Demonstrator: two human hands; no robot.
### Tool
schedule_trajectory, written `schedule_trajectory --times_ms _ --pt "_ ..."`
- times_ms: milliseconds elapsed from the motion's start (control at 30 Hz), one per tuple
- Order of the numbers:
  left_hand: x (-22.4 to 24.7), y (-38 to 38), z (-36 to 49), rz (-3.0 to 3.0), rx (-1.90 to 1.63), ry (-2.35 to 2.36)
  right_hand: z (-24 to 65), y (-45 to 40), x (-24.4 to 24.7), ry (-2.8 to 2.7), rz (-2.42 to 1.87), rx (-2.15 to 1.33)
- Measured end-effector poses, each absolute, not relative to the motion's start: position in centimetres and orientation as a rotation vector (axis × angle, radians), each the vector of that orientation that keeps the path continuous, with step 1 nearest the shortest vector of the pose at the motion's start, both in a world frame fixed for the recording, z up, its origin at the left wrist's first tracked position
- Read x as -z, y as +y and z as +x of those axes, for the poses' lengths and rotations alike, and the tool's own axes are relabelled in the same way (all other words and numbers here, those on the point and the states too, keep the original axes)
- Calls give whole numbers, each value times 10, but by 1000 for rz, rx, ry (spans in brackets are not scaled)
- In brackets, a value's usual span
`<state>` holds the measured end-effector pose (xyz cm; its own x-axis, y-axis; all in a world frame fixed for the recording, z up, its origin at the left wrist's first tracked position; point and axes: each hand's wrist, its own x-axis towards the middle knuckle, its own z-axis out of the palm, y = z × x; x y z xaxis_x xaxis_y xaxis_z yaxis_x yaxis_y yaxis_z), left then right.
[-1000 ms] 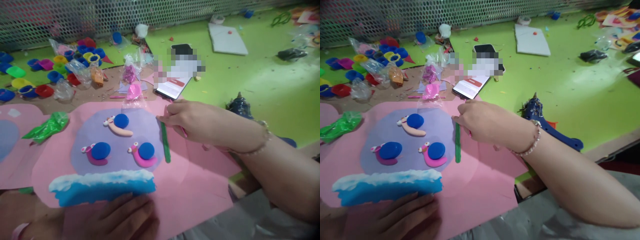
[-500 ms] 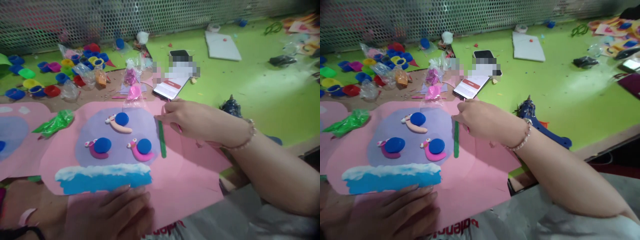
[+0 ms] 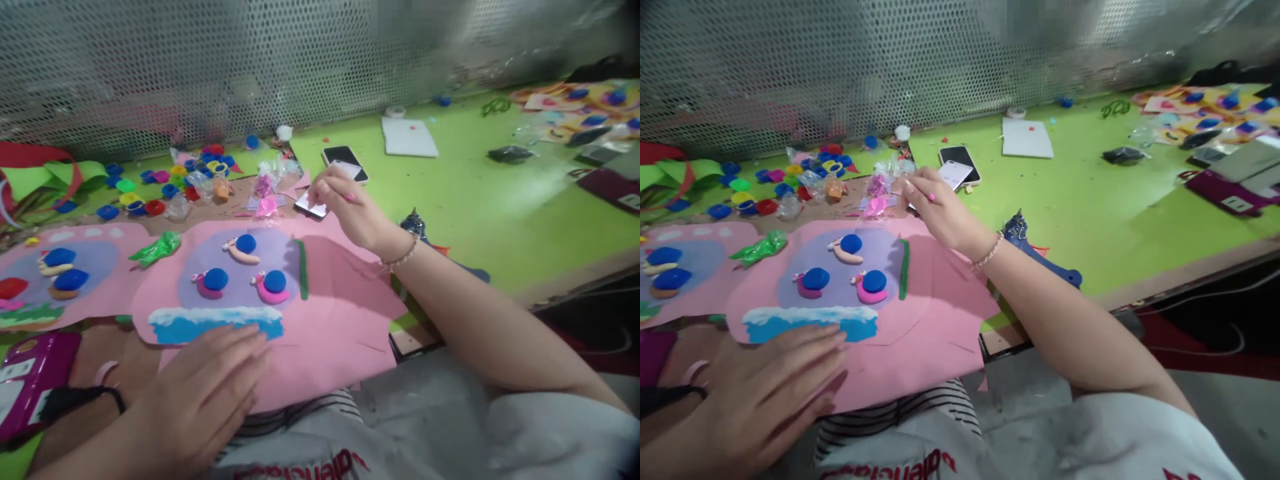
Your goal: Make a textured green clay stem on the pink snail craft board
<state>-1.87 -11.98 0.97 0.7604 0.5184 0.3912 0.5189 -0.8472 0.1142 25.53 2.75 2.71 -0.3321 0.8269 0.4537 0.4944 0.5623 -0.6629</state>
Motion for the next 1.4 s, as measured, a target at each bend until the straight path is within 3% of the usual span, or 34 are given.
schedule_trajectory --times_ms 300,533,667,967,1400 --pt "-33 -82 -4 -2772 158 -1116 246 35 -15 -2004 -1079 -695" --pt "-27 -88 33 -3003 232 -578 244 36 -12 -2104 -1224 -537" --pt "-16 -96 42 -3141 74 -235 242 37 -10 -2123 -1288 -512" --pt "4 -91 39 -3247 -86 -350 246 31 -21 -2081 -1360 -700" --pt "12 -90 33 -3369 10 -349 262 33 -25 -2352 -1597 -495"
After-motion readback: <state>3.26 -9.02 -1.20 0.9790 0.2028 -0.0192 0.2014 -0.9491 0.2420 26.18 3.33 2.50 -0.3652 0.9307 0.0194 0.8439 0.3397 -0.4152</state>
